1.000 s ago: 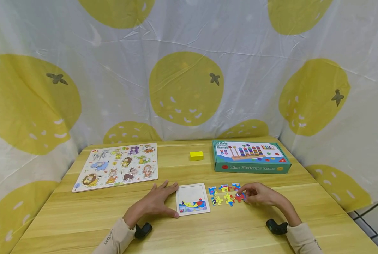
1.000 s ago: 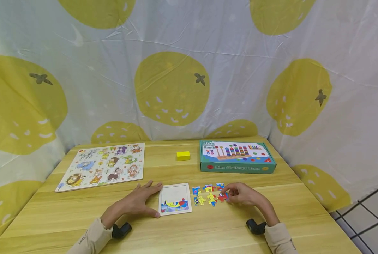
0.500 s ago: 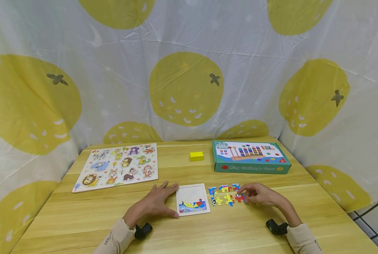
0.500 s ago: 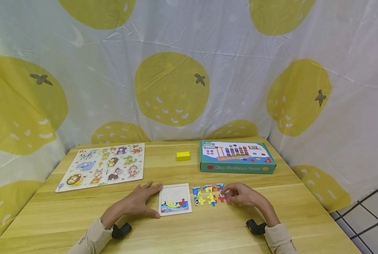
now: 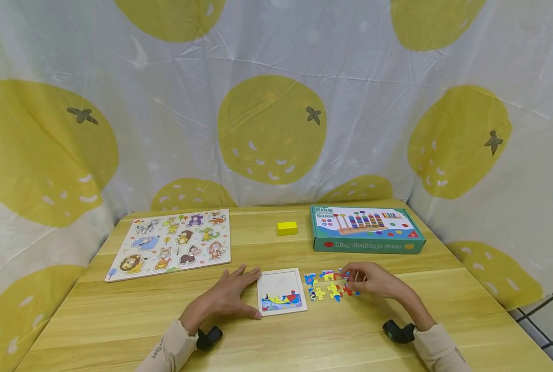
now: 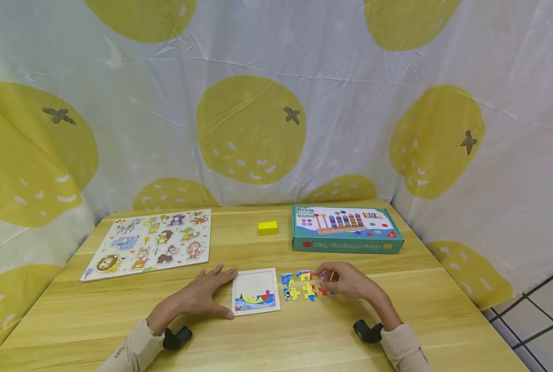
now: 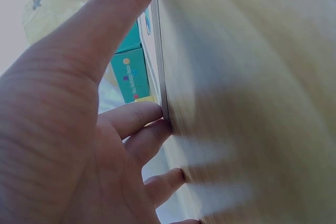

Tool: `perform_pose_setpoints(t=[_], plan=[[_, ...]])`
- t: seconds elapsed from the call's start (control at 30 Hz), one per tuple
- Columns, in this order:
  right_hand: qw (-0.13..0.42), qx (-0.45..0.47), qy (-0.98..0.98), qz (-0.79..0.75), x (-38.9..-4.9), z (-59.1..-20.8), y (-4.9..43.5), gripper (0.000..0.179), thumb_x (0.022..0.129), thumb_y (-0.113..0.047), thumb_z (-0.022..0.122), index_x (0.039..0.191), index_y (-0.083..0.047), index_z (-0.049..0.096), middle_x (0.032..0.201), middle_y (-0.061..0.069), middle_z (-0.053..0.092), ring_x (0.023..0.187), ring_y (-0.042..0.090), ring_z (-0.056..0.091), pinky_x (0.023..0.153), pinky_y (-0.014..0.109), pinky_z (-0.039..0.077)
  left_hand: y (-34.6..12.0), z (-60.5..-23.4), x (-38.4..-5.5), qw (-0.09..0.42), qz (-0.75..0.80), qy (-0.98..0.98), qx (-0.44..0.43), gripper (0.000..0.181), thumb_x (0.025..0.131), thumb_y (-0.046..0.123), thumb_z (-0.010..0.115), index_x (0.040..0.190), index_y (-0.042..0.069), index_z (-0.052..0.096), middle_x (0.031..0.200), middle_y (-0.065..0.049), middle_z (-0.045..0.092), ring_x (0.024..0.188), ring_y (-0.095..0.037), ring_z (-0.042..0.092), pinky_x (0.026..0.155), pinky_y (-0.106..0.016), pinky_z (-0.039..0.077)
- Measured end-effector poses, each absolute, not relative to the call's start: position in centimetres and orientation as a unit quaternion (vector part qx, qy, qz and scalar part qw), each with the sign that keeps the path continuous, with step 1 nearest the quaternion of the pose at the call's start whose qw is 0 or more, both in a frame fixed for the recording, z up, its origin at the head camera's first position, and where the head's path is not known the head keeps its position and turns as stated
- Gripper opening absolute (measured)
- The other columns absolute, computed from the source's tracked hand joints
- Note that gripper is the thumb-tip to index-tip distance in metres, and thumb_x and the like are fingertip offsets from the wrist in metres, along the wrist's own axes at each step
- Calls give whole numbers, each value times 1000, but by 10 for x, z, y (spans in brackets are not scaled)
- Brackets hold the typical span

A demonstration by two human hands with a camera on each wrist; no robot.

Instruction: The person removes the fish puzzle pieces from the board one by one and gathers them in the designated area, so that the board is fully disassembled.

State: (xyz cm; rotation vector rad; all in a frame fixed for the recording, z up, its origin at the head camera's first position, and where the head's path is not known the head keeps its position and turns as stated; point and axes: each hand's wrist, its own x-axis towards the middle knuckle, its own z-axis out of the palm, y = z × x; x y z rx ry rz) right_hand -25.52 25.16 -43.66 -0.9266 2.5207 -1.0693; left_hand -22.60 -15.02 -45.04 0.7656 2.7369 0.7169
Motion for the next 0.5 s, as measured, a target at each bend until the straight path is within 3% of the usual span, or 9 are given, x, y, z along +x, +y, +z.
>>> perform_pose_setpoints(t=[0.17, 0.37, 0.5], plan=[[108, -330, 866, -360, -257, -435, 228, 29, 91, -14, 66, 118, -5, 63, 95, 3, 63, 78, 15, 59, 63, 25, 51, -151, -450, -226, 104, 245, 929, 258, 100, 69, 60, 76, 148, 11, 38, 154, -7, 33, 144, -41, 15, 108, -71, 7], [100, -359, 852, -367, -257, -432, 191, 41, 89, -9, 66, 128, -1, 56, 106, 12, 63, 93, 28, 59, 74, 30, 52, -151, -450, -225, 103, 242, 929, 262, 100, 70, 60, 76, 148, 11, 38, 154, -7, 33, 144, -41, 16, 108, -71, 7], [106, -373, 853, -349, -255, -433, 164, 47, 88, -10, 68, 132, -5, 54, 112, 9, 63, 100, 27, 59, 79, 33, 51, -150, -450, -225, 104, 242, 930, 259, 100, 69, 61, 75, 148, 12, 38, 154, -6, 33, 144, -40, 16, 108, -70, 7]])
